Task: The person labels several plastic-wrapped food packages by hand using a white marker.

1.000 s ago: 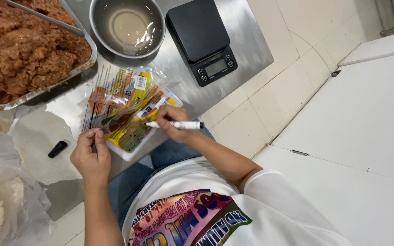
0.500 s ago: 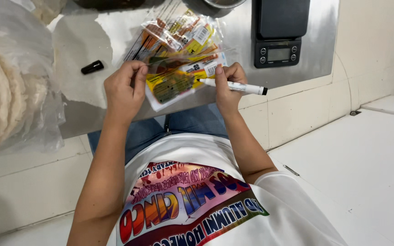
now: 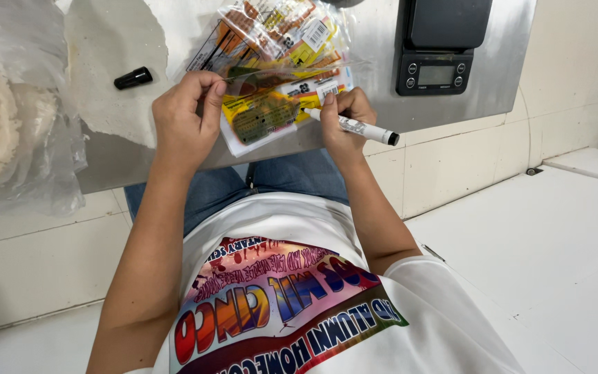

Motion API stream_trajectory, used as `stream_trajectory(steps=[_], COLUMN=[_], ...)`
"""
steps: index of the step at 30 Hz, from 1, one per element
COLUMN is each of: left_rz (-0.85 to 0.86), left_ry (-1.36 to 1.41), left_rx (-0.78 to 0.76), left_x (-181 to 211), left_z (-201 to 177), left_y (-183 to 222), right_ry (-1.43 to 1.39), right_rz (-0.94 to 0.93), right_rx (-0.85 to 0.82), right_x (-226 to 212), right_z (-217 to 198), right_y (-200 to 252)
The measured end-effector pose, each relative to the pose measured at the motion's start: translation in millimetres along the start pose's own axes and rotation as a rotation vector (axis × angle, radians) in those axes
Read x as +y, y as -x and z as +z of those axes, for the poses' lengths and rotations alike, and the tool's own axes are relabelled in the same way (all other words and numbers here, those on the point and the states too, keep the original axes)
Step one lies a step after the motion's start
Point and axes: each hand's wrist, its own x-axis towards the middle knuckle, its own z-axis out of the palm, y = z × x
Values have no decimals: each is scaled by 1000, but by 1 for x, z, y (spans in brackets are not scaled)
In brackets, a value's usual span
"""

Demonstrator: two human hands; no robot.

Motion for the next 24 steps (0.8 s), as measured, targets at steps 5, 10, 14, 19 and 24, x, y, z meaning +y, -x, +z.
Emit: stream_trajectory(steps=[5,10,14,19,24], left_rz=[10,13,24,38,26], left_ry=[-80,-80,-82,-79,-82], left_rx=[-86,-83,-83,-87,-82], left_x=[0,-1,-1,-1,0], left_z=[-3,-2,-3,-3,-3], left_y=[1,1,2,1,1], right_ry=[241,231,155,254,287], right_rz=[65,56,89,80,84], right_rx=[44,54,76,69,76], right_x=[-22,-23,-20,-16,-21], right_z=[12,11,10,7,9], right_y=[1,1,1,2,1])
